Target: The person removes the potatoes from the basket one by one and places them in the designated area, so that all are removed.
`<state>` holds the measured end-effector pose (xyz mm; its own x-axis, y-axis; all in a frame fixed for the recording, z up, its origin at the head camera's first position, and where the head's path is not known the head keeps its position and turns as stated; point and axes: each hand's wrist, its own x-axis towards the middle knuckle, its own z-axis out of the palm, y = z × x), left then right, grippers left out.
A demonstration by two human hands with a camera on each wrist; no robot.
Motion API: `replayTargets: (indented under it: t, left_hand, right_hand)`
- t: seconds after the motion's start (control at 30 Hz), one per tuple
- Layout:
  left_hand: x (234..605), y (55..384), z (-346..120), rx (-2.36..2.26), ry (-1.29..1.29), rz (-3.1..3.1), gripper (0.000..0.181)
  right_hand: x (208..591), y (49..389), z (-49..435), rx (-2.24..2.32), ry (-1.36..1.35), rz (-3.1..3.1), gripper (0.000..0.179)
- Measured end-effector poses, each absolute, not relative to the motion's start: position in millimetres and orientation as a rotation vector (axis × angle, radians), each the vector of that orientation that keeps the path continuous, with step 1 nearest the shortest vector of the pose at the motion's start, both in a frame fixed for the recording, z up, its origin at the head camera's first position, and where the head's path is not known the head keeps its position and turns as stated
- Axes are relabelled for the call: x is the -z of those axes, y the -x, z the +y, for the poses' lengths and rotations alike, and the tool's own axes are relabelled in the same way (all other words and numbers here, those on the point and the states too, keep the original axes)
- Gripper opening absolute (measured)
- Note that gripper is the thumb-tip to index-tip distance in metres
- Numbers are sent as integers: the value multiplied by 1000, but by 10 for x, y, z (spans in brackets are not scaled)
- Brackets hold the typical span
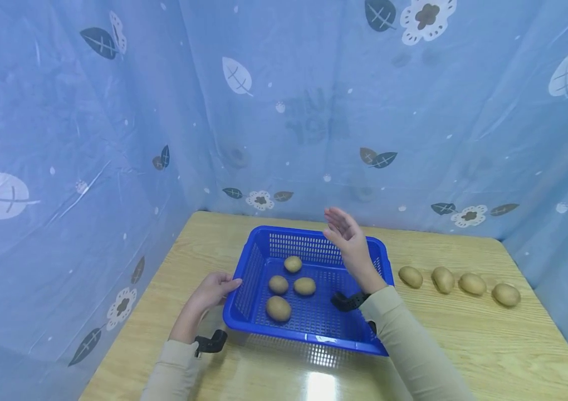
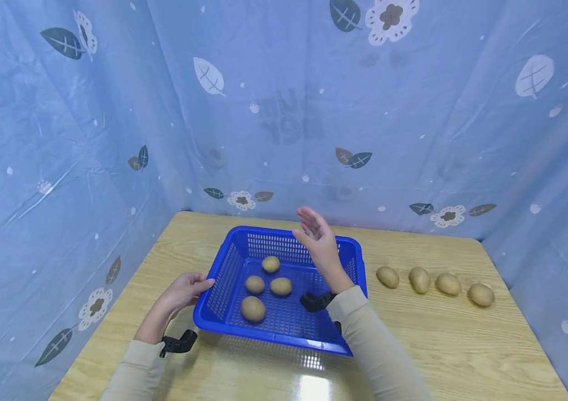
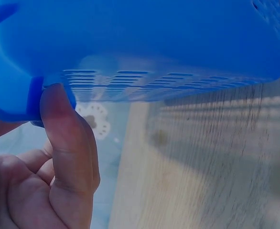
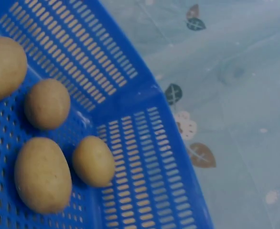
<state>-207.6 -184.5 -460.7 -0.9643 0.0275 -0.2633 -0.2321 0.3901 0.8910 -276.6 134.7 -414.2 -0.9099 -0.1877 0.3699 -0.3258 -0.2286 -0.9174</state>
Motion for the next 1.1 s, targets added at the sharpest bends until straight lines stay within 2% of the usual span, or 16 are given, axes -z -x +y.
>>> replayTargets:
  t: [0.33, 0.73, 1.1]
  left_hand:
    - [4598, 2084, -1868, -1636, 146, 2385, 28]
    - [4611, 2103, -1856, -1611, 150, 2396, 27]
    - [4611, 2113, -1851, -1617, 146, 2397, 29]
  right_hand:
    - [4311, 2844, 1257, -2329, -640, -2061, 54]
    - [4522, 2948, 1272, -2322, -543, -2536, 54]
    - [4725, 2948, 1214, -1969, -644, -2960, 53]
